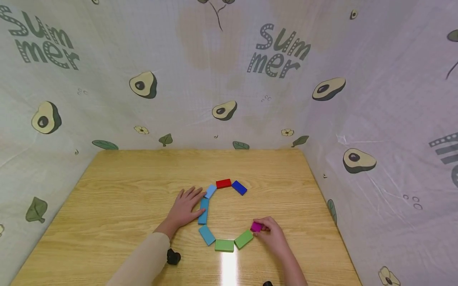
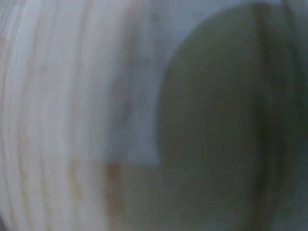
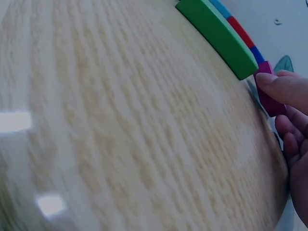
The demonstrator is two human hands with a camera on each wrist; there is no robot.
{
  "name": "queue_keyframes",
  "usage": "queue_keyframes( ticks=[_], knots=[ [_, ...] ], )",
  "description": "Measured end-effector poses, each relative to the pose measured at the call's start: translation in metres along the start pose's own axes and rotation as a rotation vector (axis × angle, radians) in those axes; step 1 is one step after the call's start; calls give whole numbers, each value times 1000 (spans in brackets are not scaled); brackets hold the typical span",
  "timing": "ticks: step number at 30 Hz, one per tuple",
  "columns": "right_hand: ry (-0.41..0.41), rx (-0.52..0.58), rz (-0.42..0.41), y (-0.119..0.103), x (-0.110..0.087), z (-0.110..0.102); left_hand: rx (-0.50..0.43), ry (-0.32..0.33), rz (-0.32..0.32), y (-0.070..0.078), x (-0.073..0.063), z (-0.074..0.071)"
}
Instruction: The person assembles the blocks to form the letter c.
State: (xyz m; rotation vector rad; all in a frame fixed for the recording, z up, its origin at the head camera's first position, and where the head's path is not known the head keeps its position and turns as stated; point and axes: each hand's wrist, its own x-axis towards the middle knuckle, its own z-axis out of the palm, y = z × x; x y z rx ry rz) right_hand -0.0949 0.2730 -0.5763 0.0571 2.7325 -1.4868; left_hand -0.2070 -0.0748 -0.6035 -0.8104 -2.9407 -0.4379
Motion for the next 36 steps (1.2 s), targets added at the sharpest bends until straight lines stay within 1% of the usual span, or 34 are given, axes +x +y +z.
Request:
queue_keyframes(
  ticks=[7, 15, 24, 28, 33, 36],
  knots=[
    [15, -7, -11, 4, 1, 5, 0, -3, -4, -2, 0, 2],
    [28, -2, -34, 3, 1, 6, -3, -1, -2, -1, 1, 1],
    [46, 34, -1, 1, 0, 7, -8, 37, 22, -3, -1, 2],
    [54, 47, 8, 2, 1, 8, -4, 33, 15, -4, -1, 4],
    [67, 28, 38, 3, 1, 8, -9, 23, 13, -4, 0, 5],
    [76, 18, 37, 2, 1, 9, -10, 22, 16, -4, 1, 5]
  ],
)
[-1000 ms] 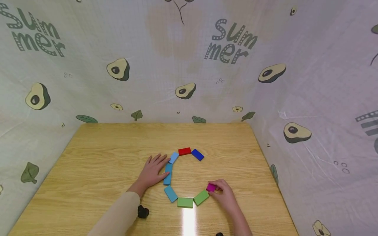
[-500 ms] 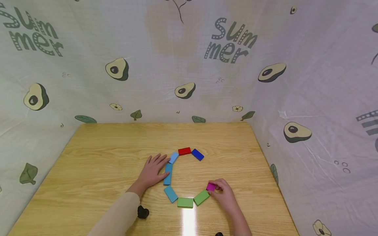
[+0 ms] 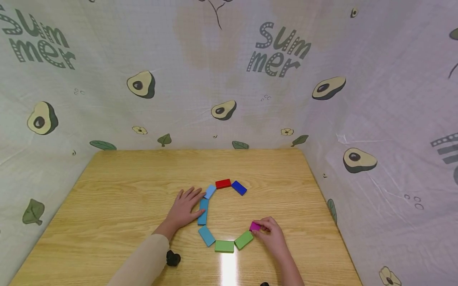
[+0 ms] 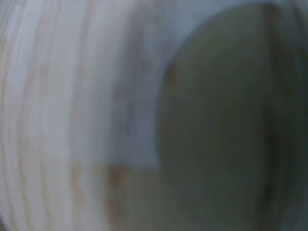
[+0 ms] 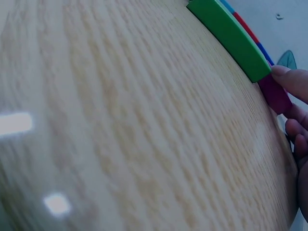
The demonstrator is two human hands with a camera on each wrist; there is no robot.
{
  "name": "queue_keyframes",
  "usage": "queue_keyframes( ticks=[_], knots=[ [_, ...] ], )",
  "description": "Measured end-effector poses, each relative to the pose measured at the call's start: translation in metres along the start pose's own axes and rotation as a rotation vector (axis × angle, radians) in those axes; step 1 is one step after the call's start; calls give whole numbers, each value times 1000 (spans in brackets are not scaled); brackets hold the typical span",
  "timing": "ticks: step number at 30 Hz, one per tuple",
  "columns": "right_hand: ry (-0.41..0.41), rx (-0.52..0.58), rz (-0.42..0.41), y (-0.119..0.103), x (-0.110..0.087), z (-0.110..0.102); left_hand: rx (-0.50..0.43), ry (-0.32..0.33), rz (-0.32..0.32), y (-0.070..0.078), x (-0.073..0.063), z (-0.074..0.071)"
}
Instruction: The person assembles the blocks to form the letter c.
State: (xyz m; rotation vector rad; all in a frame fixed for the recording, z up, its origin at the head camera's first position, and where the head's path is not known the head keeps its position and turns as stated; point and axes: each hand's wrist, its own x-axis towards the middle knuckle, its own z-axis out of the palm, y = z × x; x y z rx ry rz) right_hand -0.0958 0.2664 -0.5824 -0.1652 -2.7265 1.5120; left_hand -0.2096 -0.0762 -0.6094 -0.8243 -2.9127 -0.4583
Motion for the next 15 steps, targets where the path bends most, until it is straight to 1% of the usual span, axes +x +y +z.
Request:
queue_keyframes(
  ticks=[4, 10, 15],
  knots=[
    [5, -13, -9, -1, -1, 1, -3, -3, -2, 1, 0, -1],
    [-4, -29, 8, 0, 0, 2, -11, -23, -17, 2, 0, -3],
    [-5, -32, 6, -1, 0, 2, 3, -32, -21, 2, 0, -3]
  ],
)
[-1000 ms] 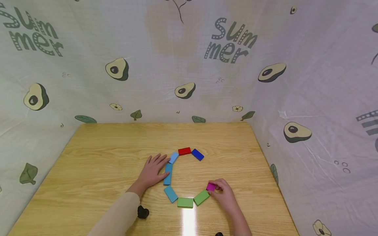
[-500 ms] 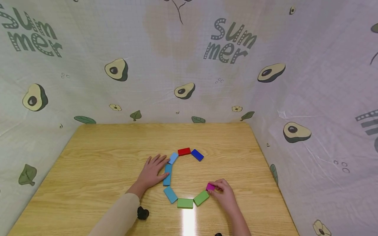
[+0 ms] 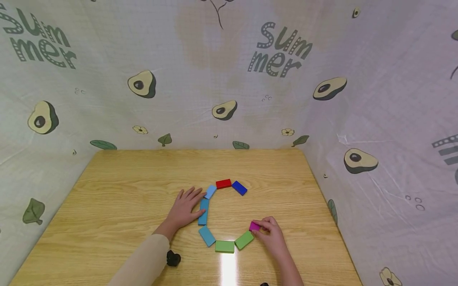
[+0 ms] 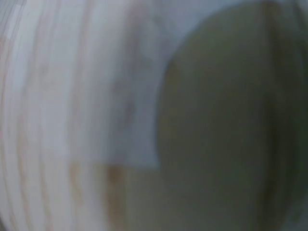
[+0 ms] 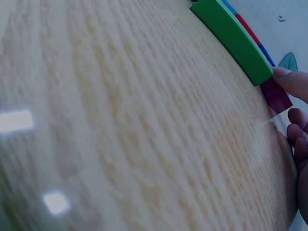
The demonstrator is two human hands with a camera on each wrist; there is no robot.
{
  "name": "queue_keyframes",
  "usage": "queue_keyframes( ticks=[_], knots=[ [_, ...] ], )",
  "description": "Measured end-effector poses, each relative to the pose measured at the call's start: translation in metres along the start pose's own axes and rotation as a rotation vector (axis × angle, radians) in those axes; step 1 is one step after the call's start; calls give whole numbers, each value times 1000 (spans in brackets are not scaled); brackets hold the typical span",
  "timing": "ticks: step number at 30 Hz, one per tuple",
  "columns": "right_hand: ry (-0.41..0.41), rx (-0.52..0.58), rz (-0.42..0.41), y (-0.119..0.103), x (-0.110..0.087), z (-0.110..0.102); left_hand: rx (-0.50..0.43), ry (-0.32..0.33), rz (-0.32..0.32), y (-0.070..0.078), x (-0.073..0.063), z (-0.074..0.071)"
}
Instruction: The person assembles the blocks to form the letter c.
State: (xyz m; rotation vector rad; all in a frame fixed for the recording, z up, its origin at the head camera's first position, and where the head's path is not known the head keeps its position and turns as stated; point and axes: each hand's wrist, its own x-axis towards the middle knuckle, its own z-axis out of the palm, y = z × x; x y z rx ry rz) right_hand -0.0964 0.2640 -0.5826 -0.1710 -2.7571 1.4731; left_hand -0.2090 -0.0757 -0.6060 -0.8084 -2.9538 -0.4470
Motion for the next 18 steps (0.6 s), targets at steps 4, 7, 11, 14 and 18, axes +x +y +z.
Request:
queue_keyframes(
  ticks=[4, 7, 11, 14, 18],
  knots=[
    [0, -7, -6, -1, 0, 0, -2, 0, 0, 0, 0, -1],
    [-5, -15, -4, -2, 0, 1, -7, 13, 4, 0, 0, -1],
    [-14, -25, -2, -3, 0, 1, -7, 23, 12, 1, 0, -1],
    [-19, -31, -8, -2, 0, 1, -6, 19, 10, 1, 0, 0],
    [-25, -28, -18, -1, 1, 1, -2, 3, -1, 1, 0, 0]
  ],
)
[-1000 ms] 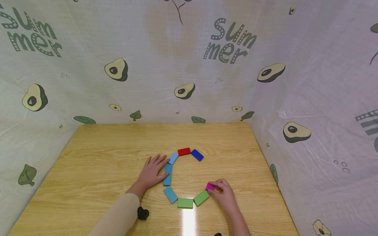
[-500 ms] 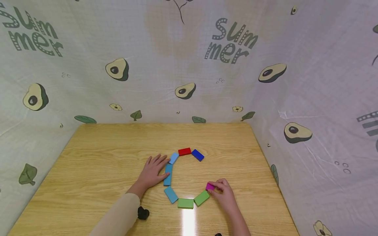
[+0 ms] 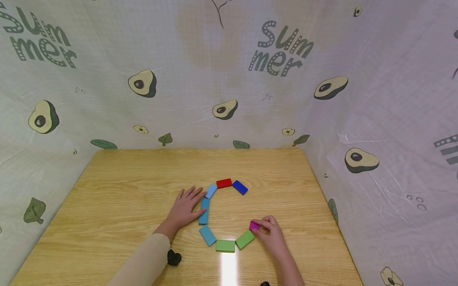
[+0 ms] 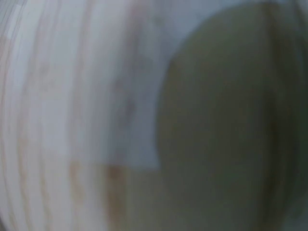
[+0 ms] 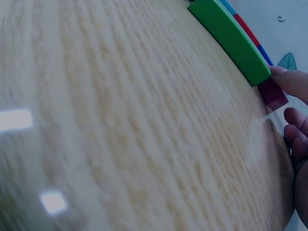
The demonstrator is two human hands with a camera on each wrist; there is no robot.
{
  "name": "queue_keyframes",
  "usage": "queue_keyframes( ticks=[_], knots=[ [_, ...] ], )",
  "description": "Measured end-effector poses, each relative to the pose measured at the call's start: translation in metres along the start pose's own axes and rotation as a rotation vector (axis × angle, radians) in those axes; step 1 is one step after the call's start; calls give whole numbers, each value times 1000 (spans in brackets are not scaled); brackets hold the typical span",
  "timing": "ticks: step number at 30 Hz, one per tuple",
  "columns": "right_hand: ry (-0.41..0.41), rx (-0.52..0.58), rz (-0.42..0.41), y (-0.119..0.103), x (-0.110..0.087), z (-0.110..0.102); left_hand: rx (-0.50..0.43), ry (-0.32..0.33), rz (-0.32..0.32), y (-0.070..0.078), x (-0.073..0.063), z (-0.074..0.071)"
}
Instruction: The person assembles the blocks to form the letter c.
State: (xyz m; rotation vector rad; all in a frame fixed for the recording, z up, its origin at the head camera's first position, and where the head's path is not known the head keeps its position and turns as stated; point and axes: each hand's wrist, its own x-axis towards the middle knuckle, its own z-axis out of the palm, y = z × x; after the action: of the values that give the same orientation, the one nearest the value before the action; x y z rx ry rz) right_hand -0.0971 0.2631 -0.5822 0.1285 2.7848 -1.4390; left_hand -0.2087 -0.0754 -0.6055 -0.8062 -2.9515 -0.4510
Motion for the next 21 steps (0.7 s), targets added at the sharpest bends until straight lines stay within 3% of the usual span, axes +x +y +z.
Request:
queue_keyframes(
  ticks=[8, 21],
  knots=[
    [-5, -6, -28, 1, 0, -1, -1, -3, -1, 1, 0, -2],
    [-15, 8, -3, -1, 0, -1, -7, 7, 10, 0, 0, 0]
  ],
)
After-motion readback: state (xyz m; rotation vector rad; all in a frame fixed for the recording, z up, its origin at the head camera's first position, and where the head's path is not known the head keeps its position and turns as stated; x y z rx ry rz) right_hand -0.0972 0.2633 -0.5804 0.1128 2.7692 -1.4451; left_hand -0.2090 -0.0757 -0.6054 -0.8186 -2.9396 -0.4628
